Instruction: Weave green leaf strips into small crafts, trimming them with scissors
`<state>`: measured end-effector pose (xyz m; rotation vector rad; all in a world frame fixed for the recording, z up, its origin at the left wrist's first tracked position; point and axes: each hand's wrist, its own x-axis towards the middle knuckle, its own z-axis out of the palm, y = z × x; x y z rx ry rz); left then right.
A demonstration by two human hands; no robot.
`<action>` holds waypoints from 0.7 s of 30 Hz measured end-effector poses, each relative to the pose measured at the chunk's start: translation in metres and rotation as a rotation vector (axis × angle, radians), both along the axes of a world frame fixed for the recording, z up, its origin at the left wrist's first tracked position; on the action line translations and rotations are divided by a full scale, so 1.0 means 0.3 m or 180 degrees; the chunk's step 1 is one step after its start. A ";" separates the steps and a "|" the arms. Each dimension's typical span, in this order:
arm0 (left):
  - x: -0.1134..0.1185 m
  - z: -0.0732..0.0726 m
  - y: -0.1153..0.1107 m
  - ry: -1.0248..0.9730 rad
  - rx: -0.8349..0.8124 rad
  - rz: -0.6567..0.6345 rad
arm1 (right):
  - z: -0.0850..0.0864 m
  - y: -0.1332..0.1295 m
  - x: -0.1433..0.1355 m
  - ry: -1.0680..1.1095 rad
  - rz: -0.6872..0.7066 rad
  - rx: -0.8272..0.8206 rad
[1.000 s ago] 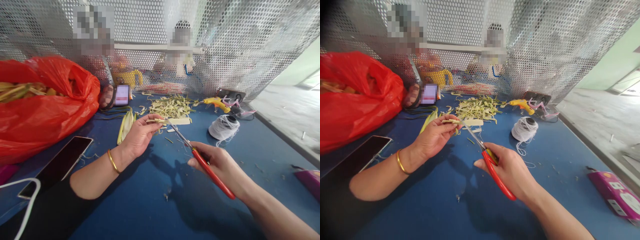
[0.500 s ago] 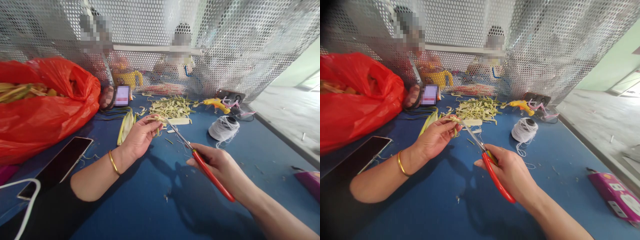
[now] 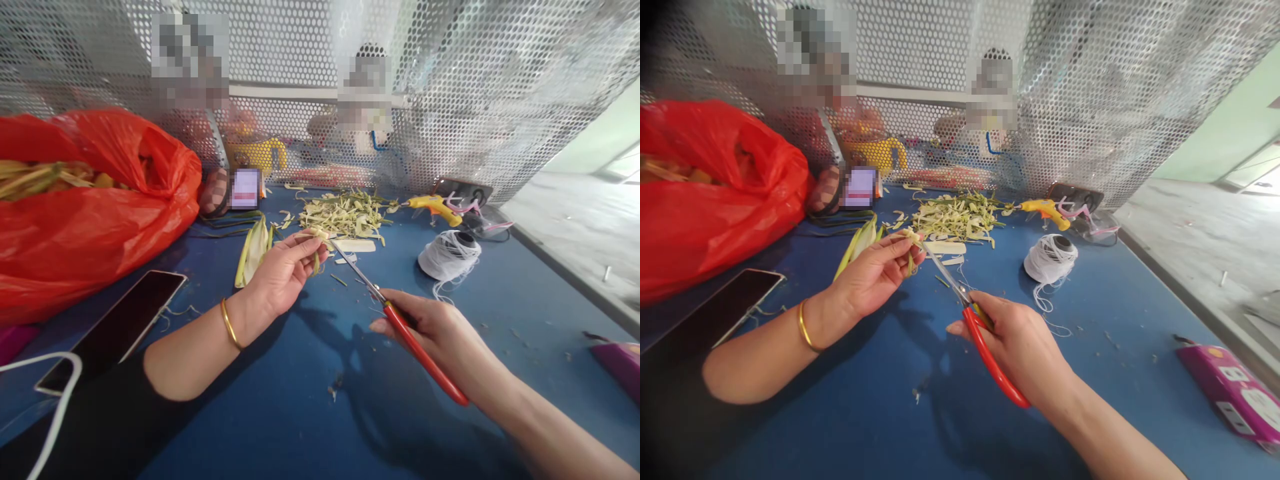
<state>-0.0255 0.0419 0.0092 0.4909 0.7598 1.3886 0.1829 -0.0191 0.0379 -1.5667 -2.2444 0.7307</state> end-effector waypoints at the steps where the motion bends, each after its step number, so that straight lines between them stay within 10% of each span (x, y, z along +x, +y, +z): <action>1: 0.000 0.000 0.000 -0.0008 -0.0010 0.0002 | -0.001 -0.001 0.000 0.0003 -0.0007 0.0003; 21: 0.012 0.006 -0.014 0.0340 0.0377 0.0440 | -0.052 -0.021 0.028 0.2043 0.0283 -0.1335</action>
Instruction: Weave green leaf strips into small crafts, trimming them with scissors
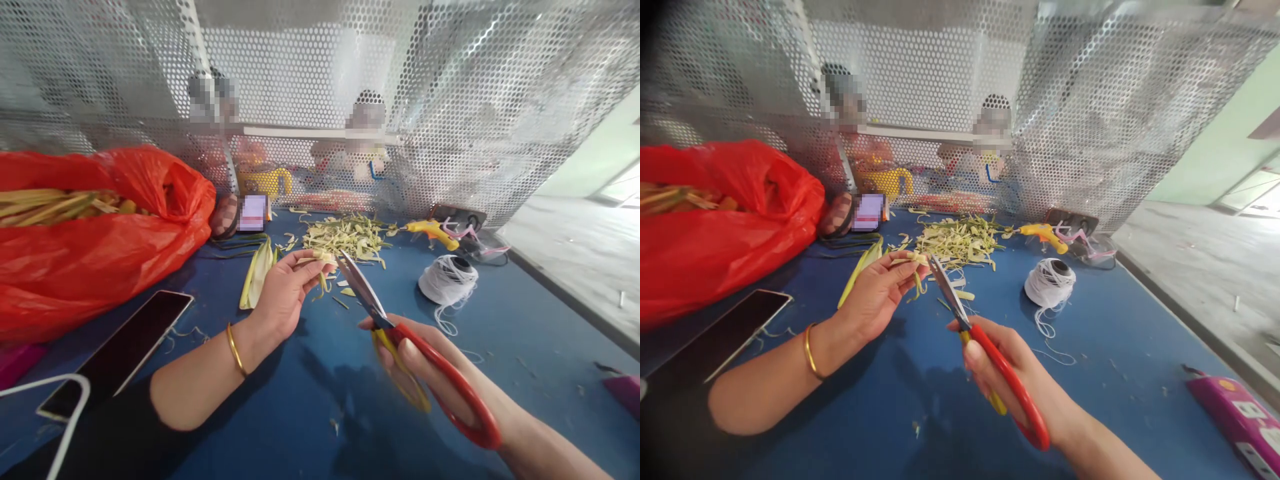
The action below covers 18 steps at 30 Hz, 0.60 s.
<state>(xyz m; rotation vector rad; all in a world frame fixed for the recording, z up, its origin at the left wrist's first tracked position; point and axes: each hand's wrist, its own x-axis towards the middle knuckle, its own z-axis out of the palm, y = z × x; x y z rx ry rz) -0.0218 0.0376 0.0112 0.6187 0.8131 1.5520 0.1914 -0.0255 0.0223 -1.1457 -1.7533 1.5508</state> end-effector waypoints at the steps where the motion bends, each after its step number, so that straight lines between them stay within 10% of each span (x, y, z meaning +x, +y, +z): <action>1: 0.001 0.000 -0.001 0.0013 0.0042 0.0023 | -0.004 -0.001 -0.003 0.0001 -0.0011 -0.0055; 18: 0.024 -0.019 -0.020 0.0200 0.0066 0.0141 | -0.002 0.005 -0.039 -0.0188 -0.0108 -0.0240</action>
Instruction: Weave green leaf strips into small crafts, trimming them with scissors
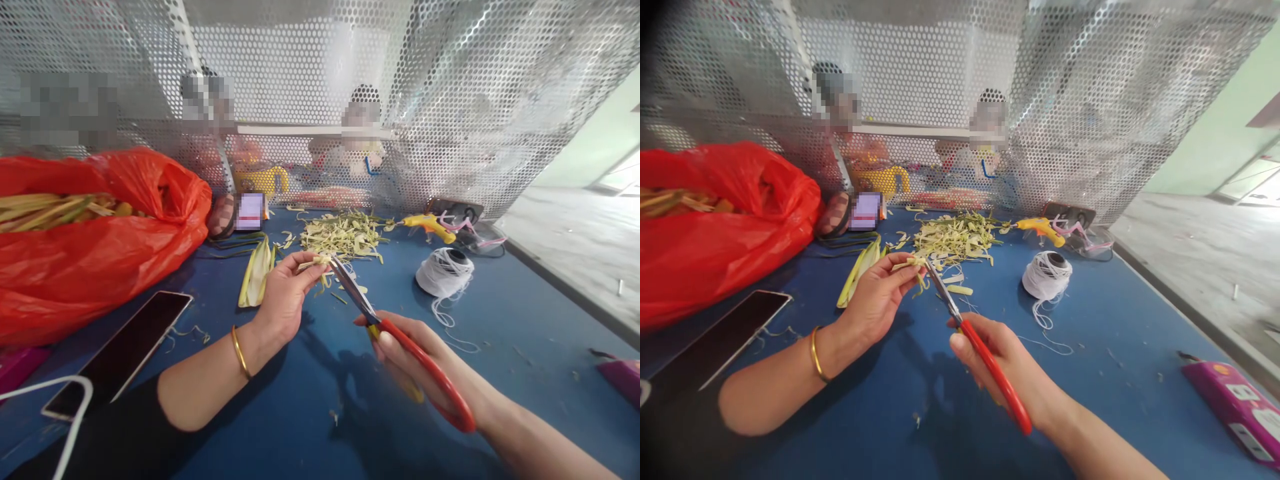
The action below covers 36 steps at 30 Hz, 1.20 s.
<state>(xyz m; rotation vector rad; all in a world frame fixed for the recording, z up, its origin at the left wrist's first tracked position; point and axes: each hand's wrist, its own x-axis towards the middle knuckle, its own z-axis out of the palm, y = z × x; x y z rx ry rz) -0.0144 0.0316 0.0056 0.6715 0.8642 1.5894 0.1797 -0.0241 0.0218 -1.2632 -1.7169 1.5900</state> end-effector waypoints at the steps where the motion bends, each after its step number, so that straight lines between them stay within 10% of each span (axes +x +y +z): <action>1: 0.002 0.000 -0.002 0.0002 -0.0006 -0.0014 | 0.005 0.000 -0.003 -0.0016 0.0015 -0.0002; 36: -0.002 -0.012 0.014 0.0052 -0.0070 0.0141 | -0.021 -0.012 -0.003 0.0312 -0.0096 0.0098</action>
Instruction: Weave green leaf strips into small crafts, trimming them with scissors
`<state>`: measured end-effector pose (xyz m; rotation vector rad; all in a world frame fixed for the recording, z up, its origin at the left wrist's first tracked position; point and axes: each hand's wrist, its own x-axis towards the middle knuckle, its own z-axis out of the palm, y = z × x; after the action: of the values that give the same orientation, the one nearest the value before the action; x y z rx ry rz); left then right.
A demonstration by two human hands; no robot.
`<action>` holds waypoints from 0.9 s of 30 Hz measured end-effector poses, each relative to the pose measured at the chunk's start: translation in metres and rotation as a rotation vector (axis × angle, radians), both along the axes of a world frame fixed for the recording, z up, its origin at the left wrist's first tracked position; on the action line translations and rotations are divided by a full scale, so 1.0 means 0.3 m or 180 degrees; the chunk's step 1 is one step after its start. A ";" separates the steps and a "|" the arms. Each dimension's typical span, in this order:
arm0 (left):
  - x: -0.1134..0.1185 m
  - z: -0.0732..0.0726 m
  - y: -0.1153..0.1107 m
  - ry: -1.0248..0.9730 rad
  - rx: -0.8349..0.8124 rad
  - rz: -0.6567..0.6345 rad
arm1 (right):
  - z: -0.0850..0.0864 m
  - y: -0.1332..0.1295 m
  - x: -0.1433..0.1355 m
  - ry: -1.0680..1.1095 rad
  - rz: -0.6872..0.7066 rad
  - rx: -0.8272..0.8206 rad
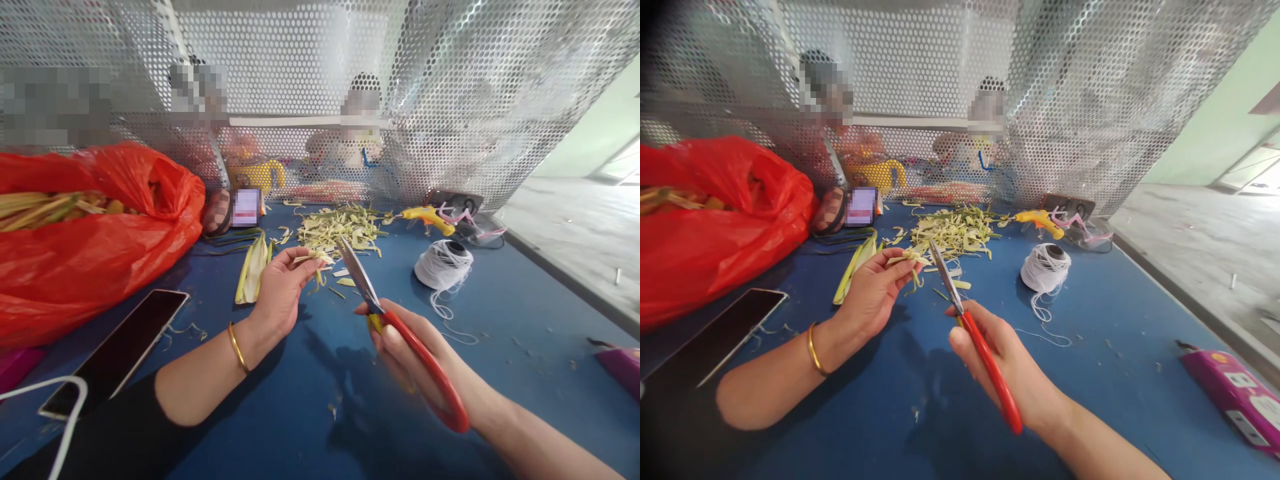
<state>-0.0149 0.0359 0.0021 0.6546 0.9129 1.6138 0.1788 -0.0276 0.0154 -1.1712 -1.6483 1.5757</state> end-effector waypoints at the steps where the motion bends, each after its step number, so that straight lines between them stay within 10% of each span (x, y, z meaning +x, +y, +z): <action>1: -0.003 0.000 0.002 0.0091 0.0020 0.0063 | 0.003 -0.001 0.006 0.0052 0.0014 0.0067; 27: -0.020 -0.003 -0.029 0.1921 0.1074 0.0514 | 0.030 -0.005 0.006 0.0428 0.0338 -0.0579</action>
<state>-0.0208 0.0273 0.0012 1.3831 1.1517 1.7635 0.1806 -0.0291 0.0243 -1.0552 -1.5278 1.8618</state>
